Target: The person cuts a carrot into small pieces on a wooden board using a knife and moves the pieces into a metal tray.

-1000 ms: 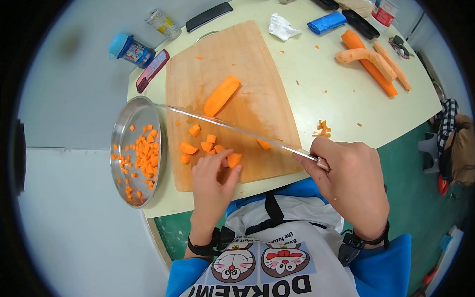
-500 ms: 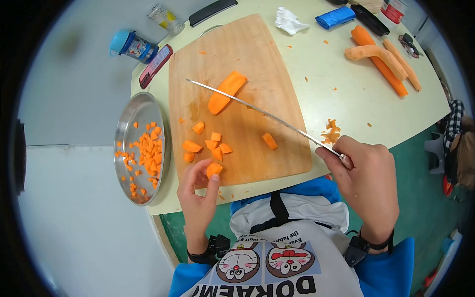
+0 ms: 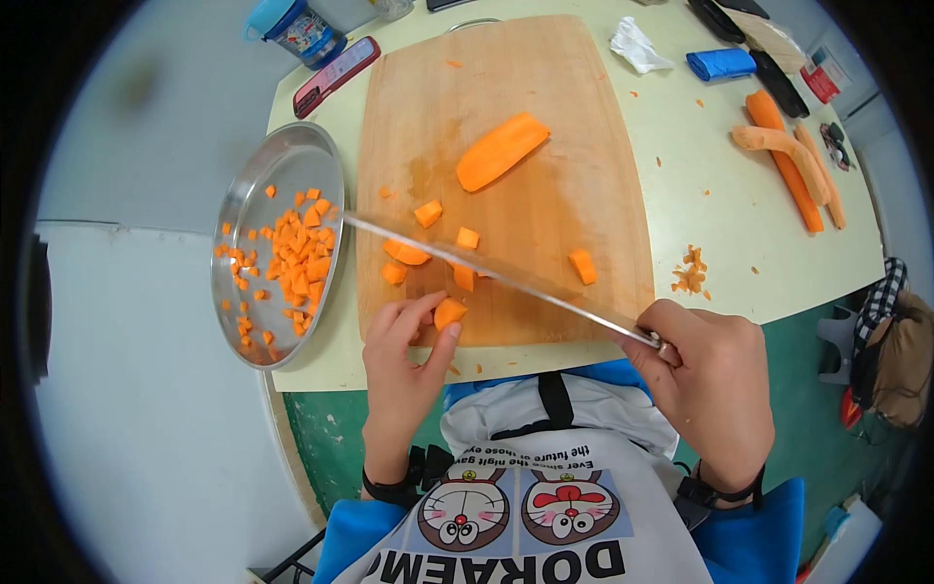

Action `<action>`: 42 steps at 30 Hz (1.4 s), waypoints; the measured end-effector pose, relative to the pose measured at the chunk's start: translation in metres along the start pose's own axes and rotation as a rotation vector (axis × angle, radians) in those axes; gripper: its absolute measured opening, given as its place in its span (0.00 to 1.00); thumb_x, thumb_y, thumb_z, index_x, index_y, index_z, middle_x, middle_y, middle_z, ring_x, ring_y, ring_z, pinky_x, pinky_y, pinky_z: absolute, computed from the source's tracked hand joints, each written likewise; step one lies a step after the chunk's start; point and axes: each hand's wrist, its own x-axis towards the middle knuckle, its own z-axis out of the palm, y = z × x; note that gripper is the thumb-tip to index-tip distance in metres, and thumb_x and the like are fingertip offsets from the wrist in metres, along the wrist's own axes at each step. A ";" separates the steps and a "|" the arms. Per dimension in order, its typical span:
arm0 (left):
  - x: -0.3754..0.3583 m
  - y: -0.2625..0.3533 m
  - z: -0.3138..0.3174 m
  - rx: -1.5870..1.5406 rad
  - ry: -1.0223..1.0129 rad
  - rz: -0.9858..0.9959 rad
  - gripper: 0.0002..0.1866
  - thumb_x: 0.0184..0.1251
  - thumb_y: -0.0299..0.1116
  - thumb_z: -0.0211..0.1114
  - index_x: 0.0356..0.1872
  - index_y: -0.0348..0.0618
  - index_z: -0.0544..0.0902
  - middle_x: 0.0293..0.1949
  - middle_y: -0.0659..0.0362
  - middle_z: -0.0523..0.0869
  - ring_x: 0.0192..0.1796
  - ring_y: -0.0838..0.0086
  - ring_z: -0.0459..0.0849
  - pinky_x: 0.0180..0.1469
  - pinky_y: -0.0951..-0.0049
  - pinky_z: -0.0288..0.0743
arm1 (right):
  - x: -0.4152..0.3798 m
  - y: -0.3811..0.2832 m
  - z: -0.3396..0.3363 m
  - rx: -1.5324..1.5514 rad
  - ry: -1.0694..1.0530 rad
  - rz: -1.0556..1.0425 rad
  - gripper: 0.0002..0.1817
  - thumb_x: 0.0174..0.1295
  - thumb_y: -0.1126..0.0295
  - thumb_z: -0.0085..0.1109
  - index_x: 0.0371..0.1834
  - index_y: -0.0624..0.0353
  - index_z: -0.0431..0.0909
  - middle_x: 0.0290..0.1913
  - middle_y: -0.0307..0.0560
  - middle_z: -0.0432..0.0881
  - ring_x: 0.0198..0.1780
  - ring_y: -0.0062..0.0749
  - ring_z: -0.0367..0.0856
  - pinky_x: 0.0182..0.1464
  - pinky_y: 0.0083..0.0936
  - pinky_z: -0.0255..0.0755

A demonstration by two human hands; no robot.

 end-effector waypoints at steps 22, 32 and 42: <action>-0.006 -0.008 -0.021 -0.521 0.486 -0.293 0.15 0.65 0.36 0.56 0.47 0.35 0.75 0.40 0.56 0.79 0.43 0.72 0.76 0.50 0.71 0.67 | -0.006 -0.012 0.002 -0.047 -0.180 -0.019 0.10 0.49 0.70 0.66 0.21 0.60 0.74 0.12 0.47 0.70 0.14 0.38 0.71 0.17 0.28 0.61; 0.035 -0.001 -0.020 -0.726 0.360 0.150 0.19 0.71 0.38 0.45 0.48 0.30 0.72 0.42 0.52 0.80 0.47 0.71 0.77 0.53 0.71 0.66 | -0.009 -0.024 0.010 -0.161 -0.330 -0.105 0.10 0.50 0.69 0.64 0.21 0.57 0.70 0.16 0.45 0.74 0.19 0.43 0.74 0.21 0.33 0.67; 0.032 -0.001 -0.017 -0.943 0.227 0.078 0.19 0.72 0.39 0.45 0.40 0.29 0.76 0.28 0.54 0.81 0.35 0.72 0.80 0.46 0.69 0.74 | -0.010 -0.025 0.011 -0.159 -0.381 -0.096 0.10 0.50 0.69 0.63 0.21 0.57 0.70 0.16 0.45 0.73 0.19 0.43 0.75 0.21 0.34 0.67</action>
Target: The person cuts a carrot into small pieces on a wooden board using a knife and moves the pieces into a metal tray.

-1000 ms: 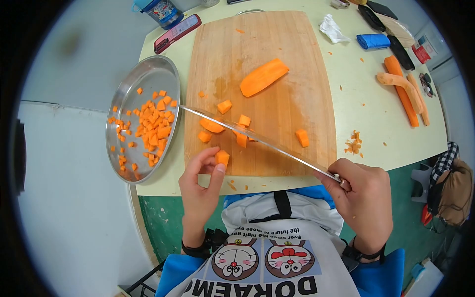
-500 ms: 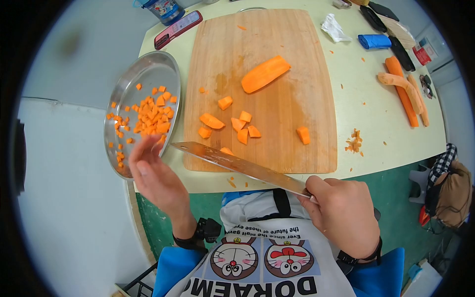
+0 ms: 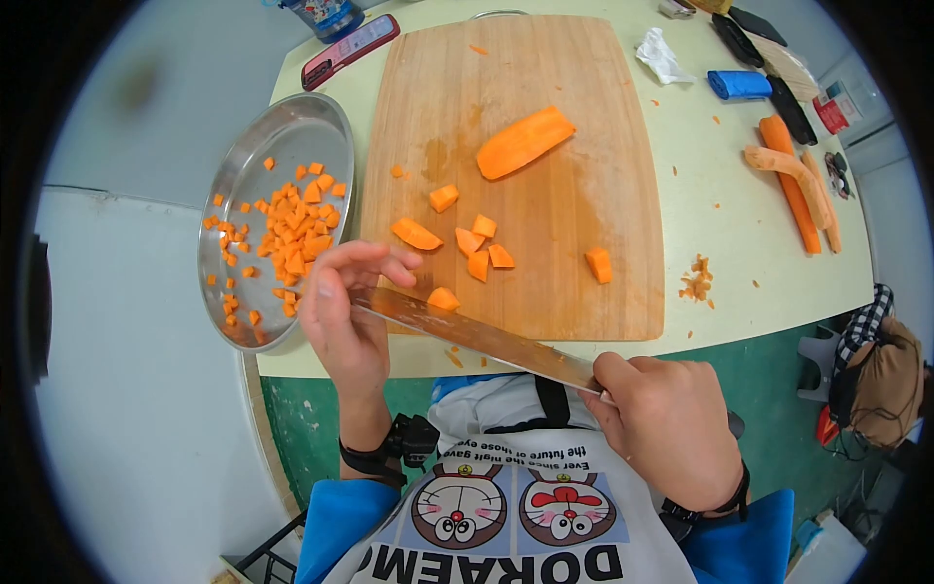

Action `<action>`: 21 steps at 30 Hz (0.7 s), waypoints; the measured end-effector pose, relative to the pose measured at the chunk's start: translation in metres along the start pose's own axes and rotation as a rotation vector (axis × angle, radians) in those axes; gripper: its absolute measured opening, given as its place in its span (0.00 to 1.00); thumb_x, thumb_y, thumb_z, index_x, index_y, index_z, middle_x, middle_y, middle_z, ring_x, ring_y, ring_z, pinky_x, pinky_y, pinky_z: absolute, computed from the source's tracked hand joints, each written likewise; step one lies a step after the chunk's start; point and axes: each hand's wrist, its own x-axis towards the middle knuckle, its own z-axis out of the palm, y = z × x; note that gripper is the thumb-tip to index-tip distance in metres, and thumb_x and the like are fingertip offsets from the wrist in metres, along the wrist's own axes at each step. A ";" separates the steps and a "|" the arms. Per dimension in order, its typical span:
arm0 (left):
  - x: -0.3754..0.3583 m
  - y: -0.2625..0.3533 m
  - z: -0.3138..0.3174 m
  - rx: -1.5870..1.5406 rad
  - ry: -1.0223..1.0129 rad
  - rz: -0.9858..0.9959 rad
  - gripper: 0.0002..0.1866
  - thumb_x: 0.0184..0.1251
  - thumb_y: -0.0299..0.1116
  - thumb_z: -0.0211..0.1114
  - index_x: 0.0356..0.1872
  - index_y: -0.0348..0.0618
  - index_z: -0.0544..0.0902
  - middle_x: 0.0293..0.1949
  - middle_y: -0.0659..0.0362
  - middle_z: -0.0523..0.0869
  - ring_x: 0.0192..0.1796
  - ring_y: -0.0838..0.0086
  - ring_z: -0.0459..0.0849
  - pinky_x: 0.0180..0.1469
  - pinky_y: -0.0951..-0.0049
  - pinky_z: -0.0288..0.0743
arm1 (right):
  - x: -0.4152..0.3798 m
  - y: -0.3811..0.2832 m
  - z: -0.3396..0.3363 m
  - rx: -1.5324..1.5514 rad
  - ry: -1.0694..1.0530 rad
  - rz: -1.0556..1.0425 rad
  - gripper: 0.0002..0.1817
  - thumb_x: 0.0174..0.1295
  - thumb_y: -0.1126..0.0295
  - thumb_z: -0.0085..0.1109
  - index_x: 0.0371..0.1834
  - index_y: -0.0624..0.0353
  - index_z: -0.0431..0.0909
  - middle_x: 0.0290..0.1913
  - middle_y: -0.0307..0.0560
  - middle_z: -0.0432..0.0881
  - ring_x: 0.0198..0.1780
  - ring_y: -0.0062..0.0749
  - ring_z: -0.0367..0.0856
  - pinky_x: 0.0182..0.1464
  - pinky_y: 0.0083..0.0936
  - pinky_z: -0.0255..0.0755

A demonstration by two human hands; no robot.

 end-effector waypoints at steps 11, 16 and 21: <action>-0.007 -0.004 0.006 0.058 0.117 0.033 0.22 0.72 0.42 0.41 0.38 0.30 0.75 0.30 0.53 0.80 0.35 0.70 0.80 0.43 0.71 0.73 | -0.003 -0.001 -0.001 0.016 -0.011 0.000 0.10 0.49 0.70 0.63 0.22 0.58 0.70 0.17 0.46 0.74 0.19 0.43 0.75 0.21 0.34 0.67; -0.016 -0.003 -0.002 0.233 0.355 0.170 0.19 0.72 0.41 0.44 0.40 0.33 0.75 0.32 0.56 0.77 0.31 0.75 0.75 0.34 0.76 0.68 | -0.010 0.008 -0.016 0.134 0.218 0.088 0.08 0.49 0.72 0.65 0.22 0.60 0.74 0.14 0.47 0.71 0.15 0.39 0.72 0.19 0.30 0.63; -0.033 0.002 0.014 0.888 -0.146 -0.234 0.17 0.56 0.27 0.64 0.48 0.37 0.75 0.35 0.57 0.75 0.27 0.79 0.72 0.30 0.80 0.68 | -0.013 0.034 -0.024 0.163 0.521 0.322 0.11 0.52 0.71 0.66 0.20 0.66 0.76 0.10 0.47 0.60 0.12 0.27 0.54 0.16 0.24 0.51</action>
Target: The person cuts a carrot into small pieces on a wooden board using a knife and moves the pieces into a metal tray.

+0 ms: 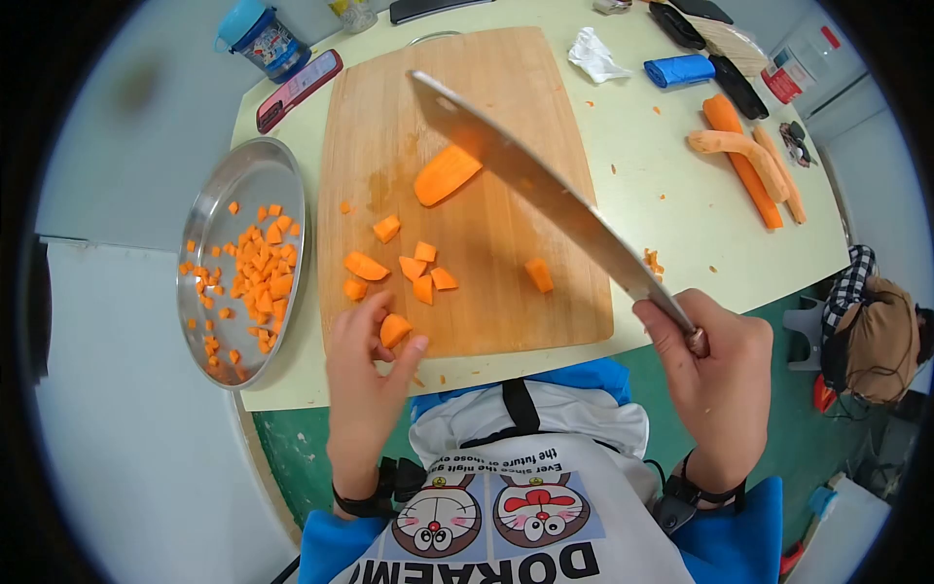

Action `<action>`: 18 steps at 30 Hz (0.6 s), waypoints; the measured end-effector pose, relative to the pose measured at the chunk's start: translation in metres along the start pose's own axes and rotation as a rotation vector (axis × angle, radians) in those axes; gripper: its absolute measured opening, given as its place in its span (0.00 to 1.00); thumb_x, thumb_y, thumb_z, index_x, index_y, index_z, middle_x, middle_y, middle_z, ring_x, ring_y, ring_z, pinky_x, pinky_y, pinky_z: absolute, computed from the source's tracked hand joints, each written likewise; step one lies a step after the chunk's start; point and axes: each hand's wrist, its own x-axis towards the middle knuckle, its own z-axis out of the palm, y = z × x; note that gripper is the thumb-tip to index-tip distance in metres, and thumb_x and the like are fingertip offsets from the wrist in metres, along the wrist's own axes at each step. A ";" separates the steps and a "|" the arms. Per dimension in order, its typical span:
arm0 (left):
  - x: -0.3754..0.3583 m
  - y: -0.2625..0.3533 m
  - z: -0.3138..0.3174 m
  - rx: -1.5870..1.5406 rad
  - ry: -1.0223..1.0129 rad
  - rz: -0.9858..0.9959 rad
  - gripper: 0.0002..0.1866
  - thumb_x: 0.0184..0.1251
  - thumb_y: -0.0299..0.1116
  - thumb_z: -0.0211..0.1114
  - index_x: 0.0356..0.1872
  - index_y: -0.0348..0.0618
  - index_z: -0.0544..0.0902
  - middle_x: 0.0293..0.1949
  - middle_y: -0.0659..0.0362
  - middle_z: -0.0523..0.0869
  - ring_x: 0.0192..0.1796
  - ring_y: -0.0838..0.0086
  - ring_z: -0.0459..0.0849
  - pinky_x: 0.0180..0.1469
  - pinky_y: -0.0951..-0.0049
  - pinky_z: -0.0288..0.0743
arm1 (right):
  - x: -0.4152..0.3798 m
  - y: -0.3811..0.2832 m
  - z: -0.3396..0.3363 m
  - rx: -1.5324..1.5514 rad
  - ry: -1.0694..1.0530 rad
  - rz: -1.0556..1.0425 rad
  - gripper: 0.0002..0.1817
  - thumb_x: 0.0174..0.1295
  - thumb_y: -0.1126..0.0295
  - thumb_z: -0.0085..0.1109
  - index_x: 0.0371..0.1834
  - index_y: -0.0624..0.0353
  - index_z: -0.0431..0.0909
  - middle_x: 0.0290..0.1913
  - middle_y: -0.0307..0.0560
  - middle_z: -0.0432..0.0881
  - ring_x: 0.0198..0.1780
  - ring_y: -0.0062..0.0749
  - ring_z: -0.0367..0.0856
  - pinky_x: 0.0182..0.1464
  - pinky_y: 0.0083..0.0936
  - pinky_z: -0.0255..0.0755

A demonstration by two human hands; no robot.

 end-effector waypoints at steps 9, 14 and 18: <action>0.026 0.019 0.024 -0.036 0.057 0.020 0.27 0.52 0.28 0.68 0.55 0.37 0.72 0.43 0.54 0.72 0.35 0.71 0.74 0.36 0.74 0.71 | 0.003 0.021 0.004 0.090 -0.022 -0.032 0.10 0.52 0.72 0.66 0.21 0.65 0.76 0.09 0.47 0.64 0.11 0.25 0.57 0.16 0.21 0.52; 0.042 0.016 0.043 0.520 0.196 0.361 0.34 0.50 0.50 0.68 0.55 0.40 0.71 0.44 0.49 0.72 0.40 0.59 0.72 0.42 0.65 0.68 | 0.007 0.031 0.002 0.124 -0.072 -0.047 0.10 0.51 0.73 0.66 0.19 0.65 0.76 0.14 0.46 0.77 0.10 0.26 0.66 0.16 0.19 0.57; 0.052 0.022 0.046 0.614 0.142 0.286 0.30 0.52 0.50 0.67 0.50 0.40 0.74 0.43 0.51 0.73 0.42 0.58 0.71 0.44 0.64 0.67 | 0.008 0.039 0.002 0.142 -0.027 -0.065 0.09 0.50 0.73 0.66 0.20 0.64 0.76 0.12 0.46 0.73 0.10 0.26 0.64 0.16 0.21 0.56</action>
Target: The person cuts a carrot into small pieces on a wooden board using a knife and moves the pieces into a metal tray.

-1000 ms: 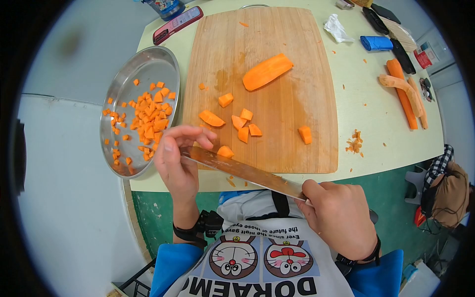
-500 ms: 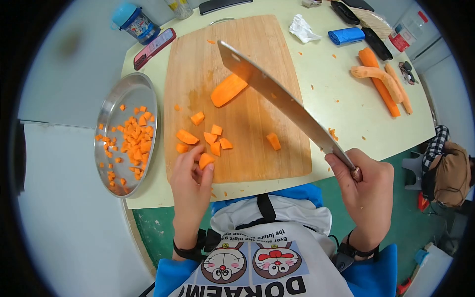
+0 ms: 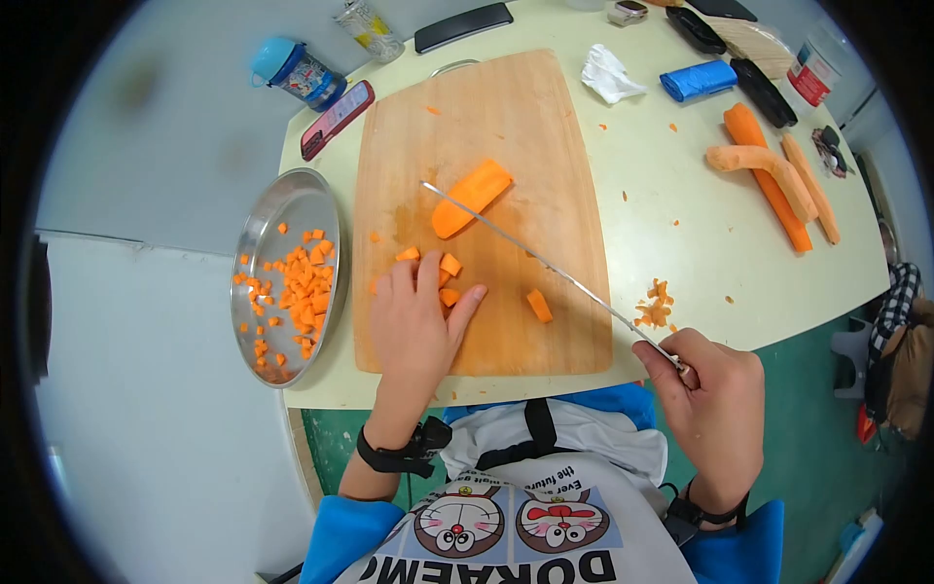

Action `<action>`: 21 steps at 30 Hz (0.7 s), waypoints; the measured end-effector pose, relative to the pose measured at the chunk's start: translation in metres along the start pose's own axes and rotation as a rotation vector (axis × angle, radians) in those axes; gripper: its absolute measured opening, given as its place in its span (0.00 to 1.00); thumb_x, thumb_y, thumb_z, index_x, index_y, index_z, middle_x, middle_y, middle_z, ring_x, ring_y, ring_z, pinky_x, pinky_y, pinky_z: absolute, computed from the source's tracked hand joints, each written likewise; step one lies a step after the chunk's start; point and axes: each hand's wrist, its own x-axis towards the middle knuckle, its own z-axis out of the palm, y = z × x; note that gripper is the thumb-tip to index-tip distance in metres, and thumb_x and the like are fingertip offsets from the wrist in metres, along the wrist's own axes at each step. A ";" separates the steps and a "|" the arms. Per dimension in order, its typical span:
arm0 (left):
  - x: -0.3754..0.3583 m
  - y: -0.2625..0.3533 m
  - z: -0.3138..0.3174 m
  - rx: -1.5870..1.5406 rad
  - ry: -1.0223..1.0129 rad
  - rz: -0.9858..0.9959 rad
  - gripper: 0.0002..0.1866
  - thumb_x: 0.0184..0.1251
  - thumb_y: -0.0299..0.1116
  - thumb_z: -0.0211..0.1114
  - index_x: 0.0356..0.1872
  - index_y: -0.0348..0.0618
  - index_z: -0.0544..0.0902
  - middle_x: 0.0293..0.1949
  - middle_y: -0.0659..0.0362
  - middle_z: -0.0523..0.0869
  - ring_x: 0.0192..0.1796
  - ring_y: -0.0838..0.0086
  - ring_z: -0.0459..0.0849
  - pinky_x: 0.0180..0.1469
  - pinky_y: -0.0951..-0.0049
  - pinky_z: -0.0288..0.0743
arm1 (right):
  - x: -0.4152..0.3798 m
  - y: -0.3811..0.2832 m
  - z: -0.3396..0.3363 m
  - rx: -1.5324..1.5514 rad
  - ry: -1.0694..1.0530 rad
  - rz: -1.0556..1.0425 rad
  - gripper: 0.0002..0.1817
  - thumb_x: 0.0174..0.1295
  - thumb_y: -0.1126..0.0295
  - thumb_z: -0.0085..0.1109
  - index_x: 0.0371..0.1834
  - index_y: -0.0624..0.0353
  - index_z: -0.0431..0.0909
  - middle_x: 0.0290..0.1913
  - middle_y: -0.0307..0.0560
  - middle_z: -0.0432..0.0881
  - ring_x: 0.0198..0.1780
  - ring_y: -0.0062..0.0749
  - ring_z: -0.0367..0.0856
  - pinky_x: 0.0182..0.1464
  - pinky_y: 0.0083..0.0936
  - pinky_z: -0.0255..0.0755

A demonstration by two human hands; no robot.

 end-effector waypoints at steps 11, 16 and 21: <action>0.009 -0.010 0.007 0.017 0.083 0.303 0.15 0.55 0.46 0.63 0.33 0.47 0.73 0.31 0.59 0.69 0.35 0.65 0.72 0.34 0.69 0.67 | 0.005 0.011 0.002 -0.015 -0.042 -0.004 0.14 0.53 0.74 0.64 0.18 0.68 0.68 0.12 0.45 0.53 0.17 0.23 0.46 0.17 0.24 0.43; -0.003 -0.008 0.013 0.037 0.055 0.299 0.13 0.54 0.42 0.63 0.34 0.46 0.73 0.30 0.60 0.68 0.32 0.72 0.73 0.23 0.76 0.70 | 0.006 0.012 0.006 0.010 -0.014 0.072 0.19 0.55 0.72 0.63 0.16 0.67 0.63 0.13 0.41 0.50 0.19 0.20 0.45 0.18 0.23 0.41; -0.009 -0.012 0.010 0.049 0.120 0.345 0.14 0.49 0.35 0.63 0.37 0.44 0.74 0.30 0.61 0.69 0.30 0.75 0.73 0.18 0.81 0.69 | 0.007 0.010 0.008 0.004 -0.018 0.049 0.20 0.55 0.73 0.62 0.16 0.66 0.60 0.14 0.39 0.50 0.19 0.19 0.44 0.18 0.22 0.40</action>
